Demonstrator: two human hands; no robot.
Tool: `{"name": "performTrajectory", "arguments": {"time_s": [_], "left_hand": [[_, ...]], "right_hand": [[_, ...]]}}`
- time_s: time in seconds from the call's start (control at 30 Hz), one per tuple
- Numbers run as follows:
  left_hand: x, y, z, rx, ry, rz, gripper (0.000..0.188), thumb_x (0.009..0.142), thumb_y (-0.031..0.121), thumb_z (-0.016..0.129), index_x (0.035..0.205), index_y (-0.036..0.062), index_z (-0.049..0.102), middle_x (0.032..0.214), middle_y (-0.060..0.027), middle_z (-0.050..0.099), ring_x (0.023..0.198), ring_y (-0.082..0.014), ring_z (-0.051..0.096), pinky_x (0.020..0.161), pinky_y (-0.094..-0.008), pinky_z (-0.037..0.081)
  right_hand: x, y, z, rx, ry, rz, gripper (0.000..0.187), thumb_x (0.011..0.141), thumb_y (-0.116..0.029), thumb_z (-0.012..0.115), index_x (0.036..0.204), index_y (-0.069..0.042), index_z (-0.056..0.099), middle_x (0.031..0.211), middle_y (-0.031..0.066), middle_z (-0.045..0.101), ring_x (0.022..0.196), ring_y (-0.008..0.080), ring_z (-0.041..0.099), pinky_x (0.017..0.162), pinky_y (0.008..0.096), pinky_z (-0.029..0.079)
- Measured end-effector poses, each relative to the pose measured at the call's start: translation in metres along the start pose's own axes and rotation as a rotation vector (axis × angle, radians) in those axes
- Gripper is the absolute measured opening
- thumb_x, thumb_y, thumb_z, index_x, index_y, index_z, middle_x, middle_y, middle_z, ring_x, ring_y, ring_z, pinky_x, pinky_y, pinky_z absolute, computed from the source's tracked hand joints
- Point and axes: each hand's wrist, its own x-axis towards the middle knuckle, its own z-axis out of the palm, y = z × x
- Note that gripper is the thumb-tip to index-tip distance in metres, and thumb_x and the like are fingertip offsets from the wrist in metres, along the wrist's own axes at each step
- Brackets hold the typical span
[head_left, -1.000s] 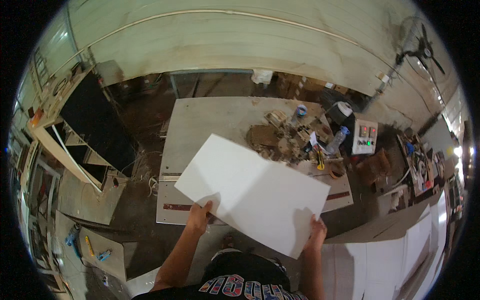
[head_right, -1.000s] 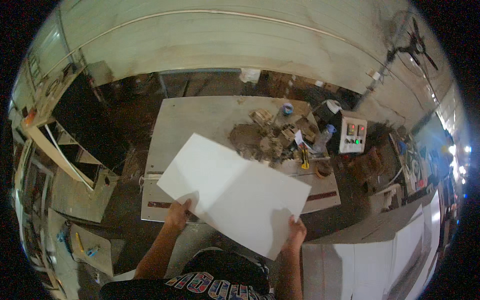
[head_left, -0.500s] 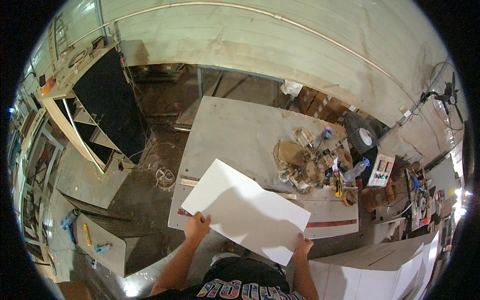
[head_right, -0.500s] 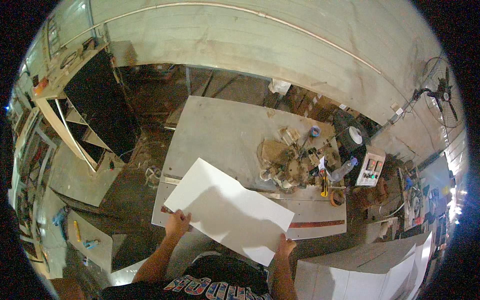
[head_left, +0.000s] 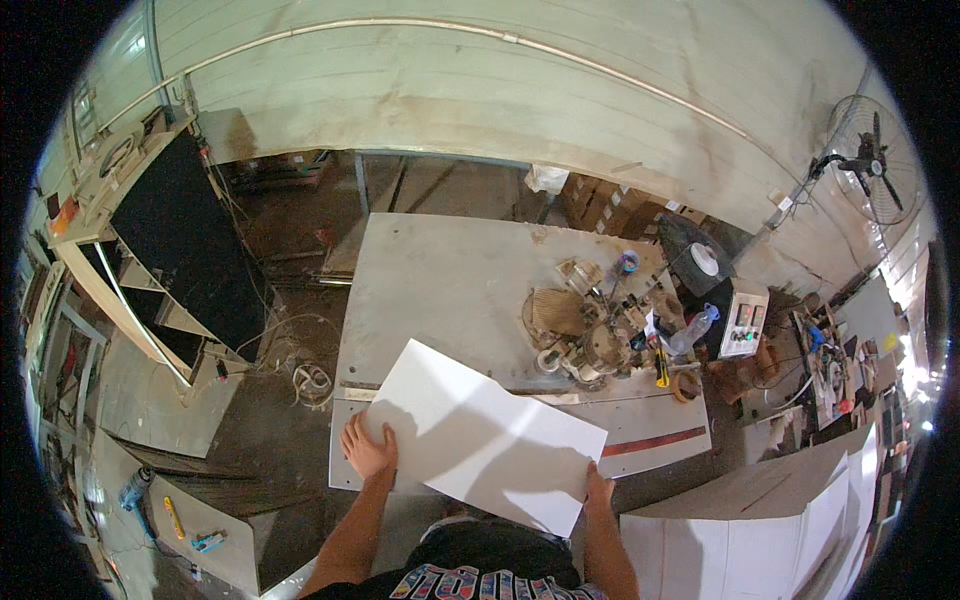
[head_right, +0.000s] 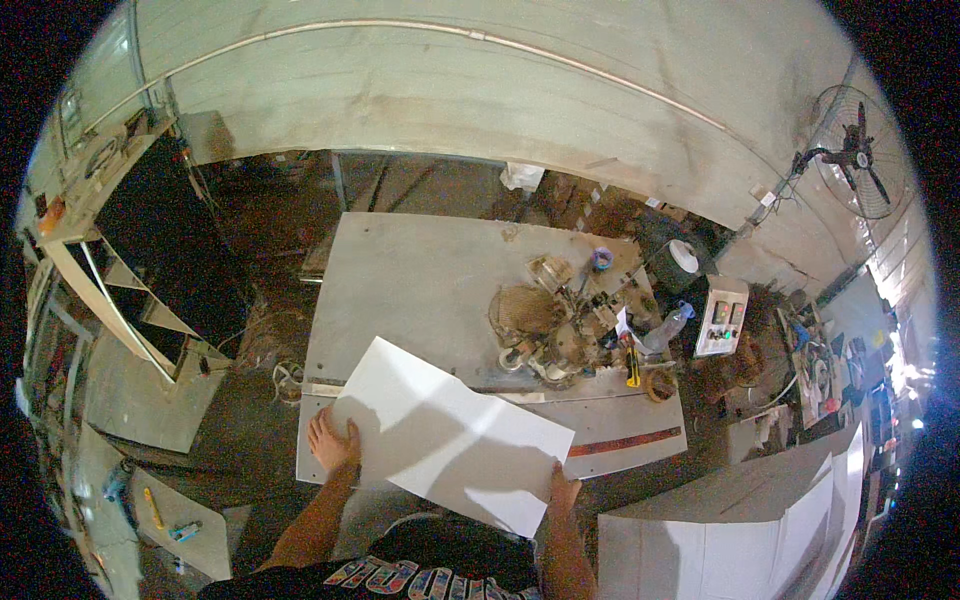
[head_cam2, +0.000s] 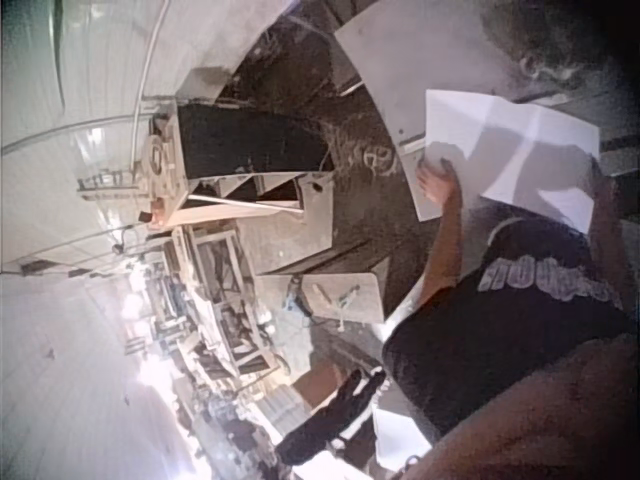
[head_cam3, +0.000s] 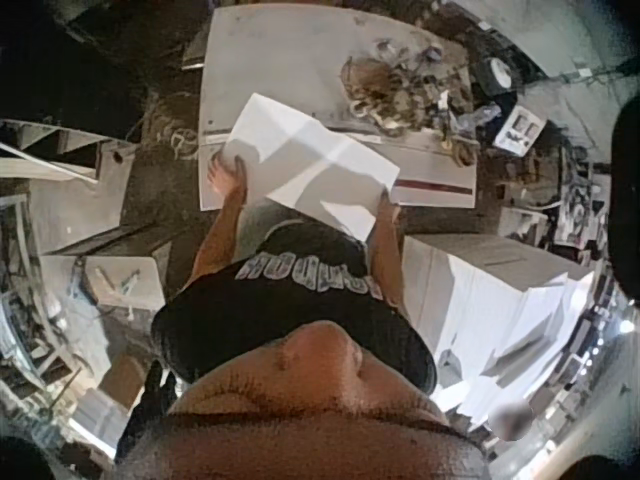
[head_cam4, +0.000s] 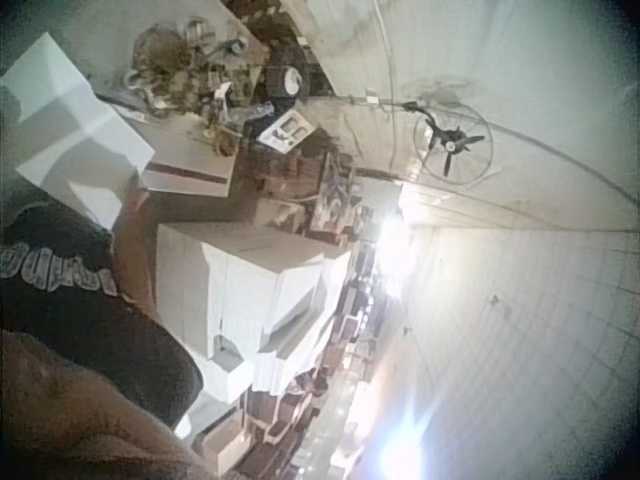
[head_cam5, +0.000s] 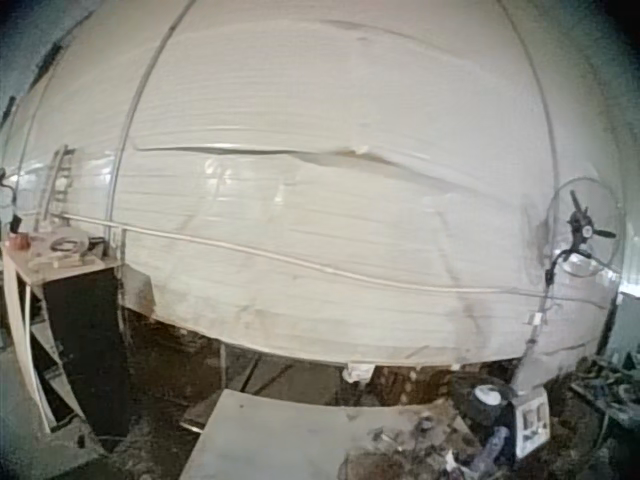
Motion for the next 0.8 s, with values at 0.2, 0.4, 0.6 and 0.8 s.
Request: {"name": "performTrajectory", "arguments": {"time_s": [0.2, 0.4, 0.6, 0.8], "left_hand": [[0.006, 0.002, -0.009, -0.021, -0.016, 0.021, 0.065, 0.097, 0.033, 0.078, 0.152, 0.0028, 0.060, 0.152, -0.0196, 0.064, 0.147, -0.0438, 0.055, 0.129, -0.0604, 0.037], [0.005, 0.002, -0.011, -0.035, -0.023, 0.016, 0.066, 0.097, 0.035, 0.078, 0.152, 0.0027, 0.060, 0.152, -0.0197, 0.064, 0.147, -0.0432, 0.055, 0.130, -0.0602, 0.037], [0.005, -0.001, -0.012, -0.051, -0.010, -0.018, 0.068, 0.096, 0.039, 0.081, 0.152, 0.0058, 0.061, 0.149, -0.0185, 0.066, 0.146, -0.0443, 0.056, 0.131, -0.0608, 0.037], [0.008, 0.002, -0.013, -0.070, -0.009, -0.042, 0.066, 0.094, 0.037, 0.080, 0.149, 0.0062, 0.063, 0.148, -0.0168, 0.066, 0.147, -0.0424, 0.056, 0.132, -0.0600, 0.036]], "right_hand": [[0.005, -0.010, -0.007, 0.081, -0.098, 0.098, 0.059, 0.110, -0.026, 0.083, 0.158, -0.003, 0.059, 0.141, 0.0175, 0.073, 0.123, 0.0371, 0.073, 0.101, 0.0556, 0.064], [0.005, -0.018, 0.000, 0.158, -0.088, 0.169, 0.058, 0.108, -0.025, 0.084, 0.158, -0.007, 0.060, 0.142, 0.0183, 0.073, 0.123, 0.0387, 0.073, 0.102, 0.0622, 0.063], [-0.015, -0.046, 0.007, 0.154, 0.030, 0.319, 0.060, 0.106, -0.026, 0.087, 0.156, -0.006, 0.062, 0.143, 0.0185, 0.073, 0.123, 0.0381, 0.074, 0.102, 0.0606, 0.063], [0.006, -0.026, 0.001, 0.246, -0.056, 0.243, 0.056, 0.108, -0.024, 0.085, 0.155, -0.003, 0.063, 0.141, 0.0171, 0.074, 0.124, 0.0369, 0.074, 0.102, 0.0594, 0.064]]}}
